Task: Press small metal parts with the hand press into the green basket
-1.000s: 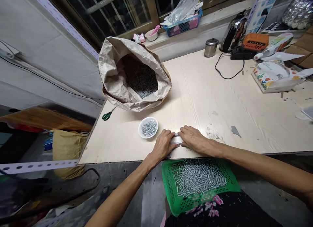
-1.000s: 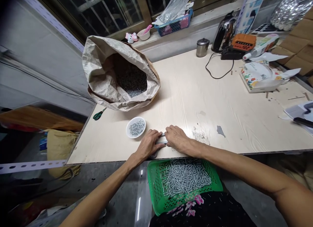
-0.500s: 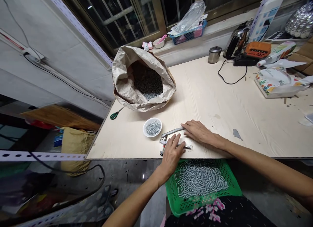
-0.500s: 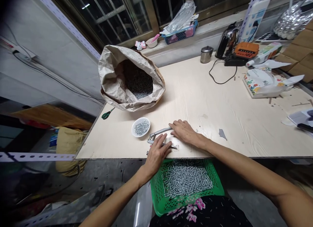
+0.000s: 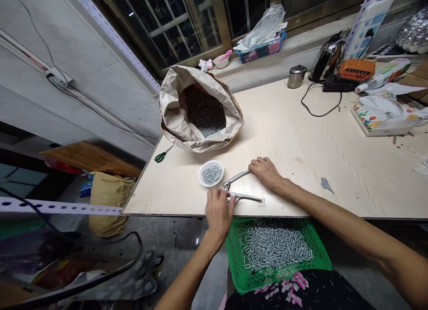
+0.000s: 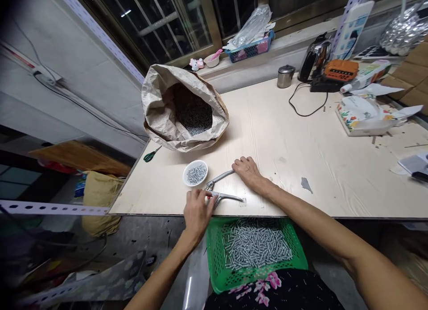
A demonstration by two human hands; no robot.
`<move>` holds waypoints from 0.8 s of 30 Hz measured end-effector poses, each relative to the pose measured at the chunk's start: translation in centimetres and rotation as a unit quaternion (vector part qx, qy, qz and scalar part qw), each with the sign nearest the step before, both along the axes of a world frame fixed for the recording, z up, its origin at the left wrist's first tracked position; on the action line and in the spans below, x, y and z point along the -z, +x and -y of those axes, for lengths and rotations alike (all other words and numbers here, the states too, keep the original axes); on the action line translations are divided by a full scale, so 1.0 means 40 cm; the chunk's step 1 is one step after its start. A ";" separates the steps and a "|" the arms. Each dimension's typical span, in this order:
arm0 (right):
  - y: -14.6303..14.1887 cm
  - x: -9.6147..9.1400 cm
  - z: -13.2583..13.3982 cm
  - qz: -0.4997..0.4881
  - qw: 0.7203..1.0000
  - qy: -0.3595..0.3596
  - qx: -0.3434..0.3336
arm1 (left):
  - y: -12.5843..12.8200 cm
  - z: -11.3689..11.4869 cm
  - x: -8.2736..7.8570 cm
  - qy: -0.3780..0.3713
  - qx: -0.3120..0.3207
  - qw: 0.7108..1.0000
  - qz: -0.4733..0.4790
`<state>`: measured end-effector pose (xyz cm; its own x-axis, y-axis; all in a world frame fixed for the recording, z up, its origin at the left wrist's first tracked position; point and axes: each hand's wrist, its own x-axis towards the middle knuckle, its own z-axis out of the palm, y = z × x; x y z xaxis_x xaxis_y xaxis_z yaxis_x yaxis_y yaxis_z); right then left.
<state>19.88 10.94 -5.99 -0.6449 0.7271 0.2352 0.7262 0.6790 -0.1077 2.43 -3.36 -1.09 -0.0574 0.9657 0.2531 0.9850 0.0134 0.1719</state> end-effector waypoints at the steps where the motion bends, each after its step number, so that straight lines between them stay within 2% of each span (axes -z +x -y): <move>1: 0.001 0.003 0.002 -0.005 1.000 0.003 -0.001 | -0.017 -0.005 -0.011 -0.036 -0.038 0.998 -0.020; 3: 0.002 0.008 0.006 -0.015 1.000 0.010 -0.001 | -0.049 -0.019 -0.023 -0.121 -0.080 0.989 -0.027; 6: 0.004 0.013 0.010 -0.031 0.999 0.019 -0.001 | -0.078 -0.044 -0.024 -0.235 -0.101 0.967 0.022; 9: 0.004 0.017 0.011 -0.044 0.999 0.021 -0.002 | -0.080 -0.057 -0.022 -0.296 -0.104 0.949 0.042; 11: 0.003 0.019 0.010 -0.049 0.999 0.020 -0.002 | -0.071 -0.059 -0.026 -0.273 -0.093 0.957 -0.003; 15: 0.000 0.022 0.008 -0.050 0.998 0.025 0.000 | -0.060 -0.068 -0.054 -0.158 -0.073 0.979 -0.105; 17: -0.001 0.022 0.007 -0.050 0.998 0.024 0.001 | -0.062 -0.075 -0.079 -0.111 -0.098 0.987 -0.067; 19: -0.001 0.022 0.007 -0.053 0.998 0.020 -0.001 | -0.061 -0.073 -0.104 -0.086 -0.119 0.989 0.023; 20: -0.001 0.022 0.007 -0.054 0.998 0.019 -0.001 | -0.056 -0.067 -0.114 -0.091 -0.108 0.987 0.072; 22: 0.000 0.022 0.008 -0.057 0.998 0.020 -0.003 | -0.041 -0.049 -0.127 -0.136 -0.031 0.980 0.144; 24: 0.000 0.022 0.008 -0.060 0.998 0.022 -0.006 | -0.029 -0.036 -0.132 -0.175 0.050 0.971 0.157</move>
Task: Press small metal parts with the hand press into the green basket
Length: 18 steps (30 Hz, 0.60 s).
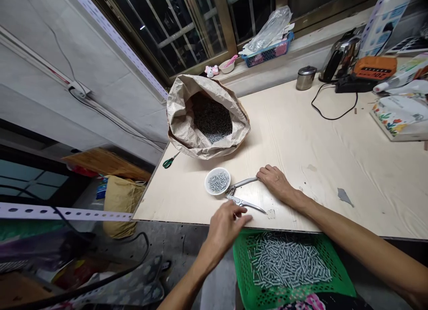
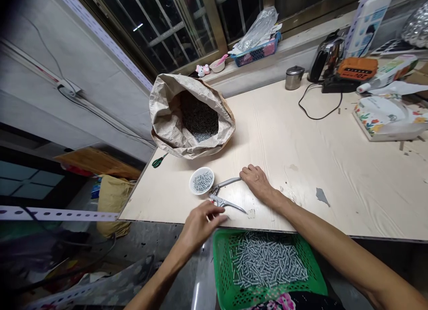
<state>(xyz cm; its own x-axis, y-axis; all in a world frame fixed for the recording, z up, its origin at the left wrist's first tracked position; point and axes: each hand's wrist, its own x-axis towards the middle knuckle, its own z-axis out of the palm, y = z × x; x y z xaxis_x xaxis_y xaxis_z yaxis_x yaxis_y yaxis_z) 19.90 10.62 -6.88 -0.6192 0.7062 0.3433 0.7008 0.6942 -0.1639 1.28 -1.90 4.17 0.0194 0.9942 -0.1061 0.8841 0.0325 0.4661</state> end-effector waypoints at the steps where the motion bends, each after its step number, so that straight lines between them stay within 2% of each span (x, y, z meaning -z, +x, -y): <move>1: 0.000 0.000 0.000 -0.002 1.000 0.000 -0.001 | 0.000 -0.002 0.000 0.004 0.013 1.000 -0.014; 2: 0.000 0.001 0.000 -0.005 1.000 0.000 -0.002 | -0.006 -0.012 0.001 0.020 0.003 0.999 -0.043; 4: 0.000 0.001 0.000 -0.008 1.000 -0.002 0.000 | -0.040 -0.053 0.003 0.072 -0.069 0.987 -0.127; 8: -0.001 0.000 0.000 -0.010 1.000 -0.002 0.001 | -0.147 -0.156 0.016 0.071 -0.155 0.954 -0.247; 12: -0.002 0.001 -0.001 -0.008 1.000 0.007 -0.006 | -0.211 -0.194 0.048 0.045 -0.160 0.945 -0.281; 18: -0.002 0.005 -0.002 -0.013 1.000 0.004 -0.005 | -0.226 -0.192 0.077 0.030 -0.138 0.964 -0.226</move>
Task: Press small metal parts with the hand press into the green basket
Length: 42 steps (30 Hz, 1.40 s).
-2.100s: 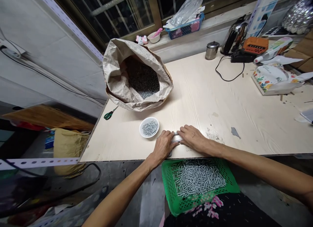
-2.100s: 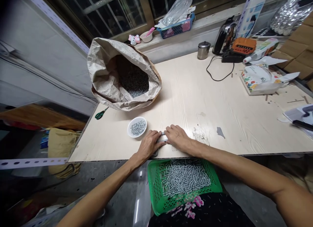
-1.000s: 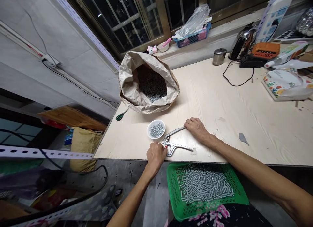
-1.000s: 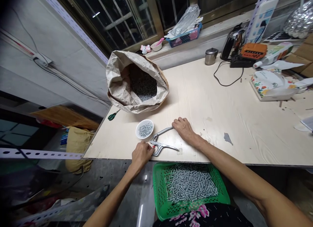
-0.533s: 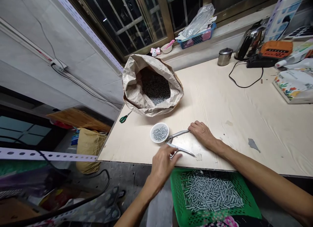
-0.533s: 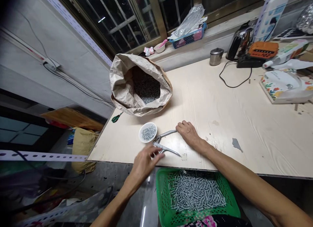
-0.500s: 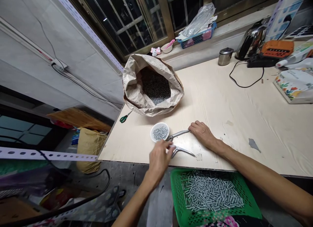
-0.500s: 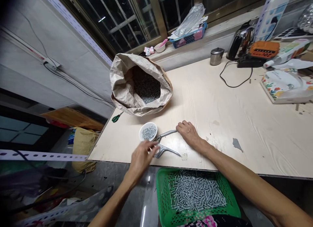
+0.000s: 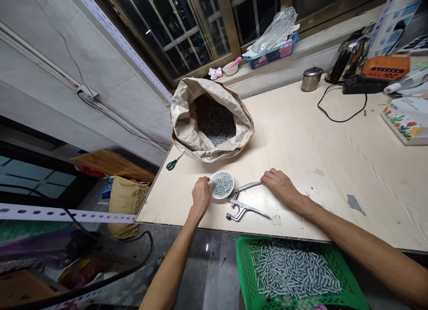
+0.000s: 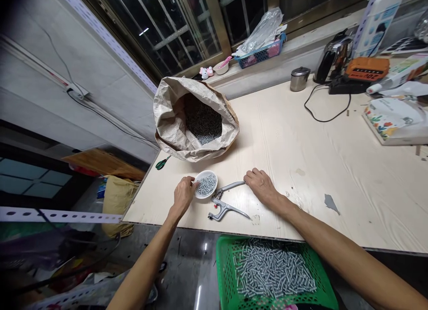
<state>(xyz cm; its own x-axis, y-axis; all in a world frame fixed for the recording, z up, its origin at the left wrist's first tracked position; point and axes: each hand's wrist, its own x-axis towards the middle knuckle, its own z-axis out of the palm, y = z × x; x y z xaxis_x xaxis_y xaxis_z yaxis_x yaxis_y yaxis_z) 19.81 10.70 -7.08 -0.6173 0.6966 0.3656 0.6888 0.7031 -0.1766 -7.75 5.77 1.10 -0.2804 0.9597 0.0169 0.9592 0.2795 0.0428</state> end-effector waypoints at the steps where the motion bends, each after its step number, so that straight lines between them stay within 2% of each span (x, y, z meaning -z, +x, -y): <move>1: 0.000 0.000 0.000 -0.001 1.000 0.000 -0.001 | -0.002 -0.001 0.000 0.002 0.008 1.000 0.008; 5: -0.001 0.000 0.000 -0.001 1.000 -0.002 -0.002 | -0.014 -0.005 0.000 0.011 0.033 0.999 0.013; 13: 0.000 -0.001 0.001 -0.002 1.000 0.011 -0.001 | -0.042 0.002 0.017 0.063 0.015 0.992 0.107; 17: 0.000 -0.001 0.001 0.002 1.000 0.008 0.001 | -0.037 0.015 -0.001 0.124 0.009 0.982 0.139; 19: 0.000 -0.001 0.001 0.007 1.000 0.006 0.001 | -0.020 0.032 -0.012 0.144 0.008 0.972 0.188; 22: -0.001 -0.001 0.000 0.014 1.000 0.003 0.004 | 0.019 0.070 -0.015 0.091 0.004 0.945 0.315; 25: -0.002 -0.001 -0.001 0.023 1.000 -0.001 0.007 | 0.057 0.105 -0.001 0.005 -0.002 0.930 0.368; 30: 0.009 -0.006 -0.002 0.033 0.999 0.023 -0.012 | 0.083 0.127 0.021 -0.078 -0.013 0.931 0.357; 37: 0.021 -0.040 0.001 0.034 0.993 0.108 -0.036 | 0.079 0.123 0.006 -0.168 -0.007 0.952 0.257; 40: 0.018 -0.053 -0.002 0.032 0.992 0.118 -0.033 | 0.075 0.121 0.013 -0.188 -0.005 0.947 0.262; 42: 0.020 -0.054 -0.010 0.031 0.993 0.113 -0.031 | 0.075 0.119 0.025 -0.206 -0.020 0.932 0.298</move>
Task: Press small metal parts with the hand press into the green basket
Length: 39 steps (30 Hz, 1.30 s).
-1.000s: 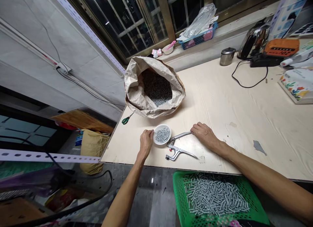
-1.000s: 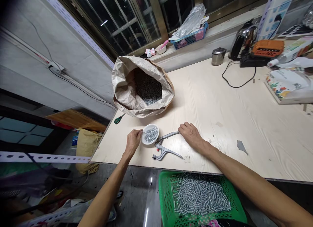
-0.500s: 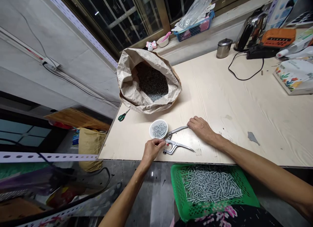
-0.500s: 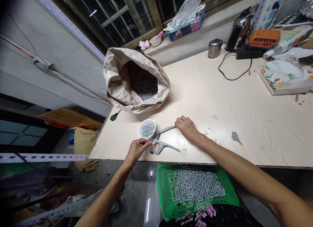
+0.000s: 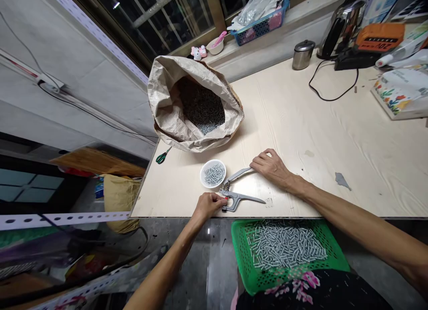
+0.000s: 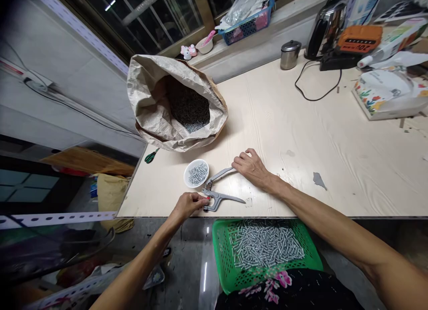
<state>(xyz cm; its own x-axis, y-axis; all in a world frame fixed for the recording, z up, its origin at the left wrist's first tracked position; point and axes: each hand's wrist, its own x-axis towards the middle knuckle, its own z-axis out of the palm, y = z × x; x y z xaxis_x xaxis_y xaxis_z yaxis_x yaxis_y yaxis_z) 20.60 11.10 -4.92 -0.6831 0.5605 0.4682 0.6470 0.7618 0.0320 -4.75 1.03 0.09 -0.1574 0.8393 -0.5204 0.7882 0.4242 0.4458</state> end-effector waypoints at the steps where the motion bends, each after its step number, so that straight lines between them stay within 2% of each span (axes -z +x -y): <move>1: 0.003 0.002 -0.006 0.000 1.000 -0.005 0.001 | 0.003 -0.001 0.007 -0.017 -0.013 0.999 0.027; 5: 0.025 0.013 -0.036 0.017 0.999 -0.036 0.008 | 0.040 -0.006 0.029 -0.072 -0.073 0.987 0.123; 9: 0.044 -0.010 -0.030 0.047 0.992 -0.108 0.035 | 0.084 -0.006 0.034 -0.077 -0.089 0.984 0.131; 11: 0.046 -0.034 0.004 0.037 0.987 -0.149 0.051 | 0.093 -0.007 0.036 -0.086 -0.084 0.984 0.133; 12: 0.046 -0.044 0.028 0.028 0.985 -0.167 0.037 | 0.093 -0.007 0.037 -0.090 -0.083 0.984 0.132; 14: 0.042 -0.051 0.083 0.019 0.978 -0.206 -0.027 | 0.090 -0.010 0.039 -0.095 -0.076 0.984 0.127; 16: 0.037 -0.039 0.132 0.022 0.969 -0.234 -0.073 | 0.085 -0.013 0.041 -0.096 -0.064 0.986 0.123; 21: 0.033 0.010 0.187 0.030 0.980 -0.170 -0.098 | 0.081 -0.008 0.037 -0.127 -0.041 0.976 0.174; 28: 0.052 0.001 0.213 0.014 0.994 -0.060 -0.090 | 0.080 0.016 0.024 -0.093 0.003 0.973 0.210; 31: 0.056 0.002 0.229 0.002 0.996 -0.041 -0.083 | 0.079 0.025 0.024 -0.074 0.011 0.975 0.210; 36: 0.058 0.002 0.245 -0.039 0.996 -0.012 -0.076 | 0.085 0.040 0.033 -0.056 -0.027 0.974 0.216; 39: 0.058 0.003 0.246 -0.031 0.996 -0.033 -0.074 | 0.089 0.044 0.034 -0.045 -0.034 0.974 0.220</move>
<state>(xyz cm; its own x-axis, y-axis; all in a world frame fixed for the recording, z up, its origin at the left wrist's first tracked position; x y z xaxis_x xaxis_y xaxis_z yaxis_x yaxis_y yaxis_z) 22.91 1.27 -5.04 -0.7315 0.4871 0.4772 0.5269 0.8480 -0.0578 -1.18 -0.73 -1.28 0.0437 0.7828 -0.6207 0.4979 0.5216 0.6929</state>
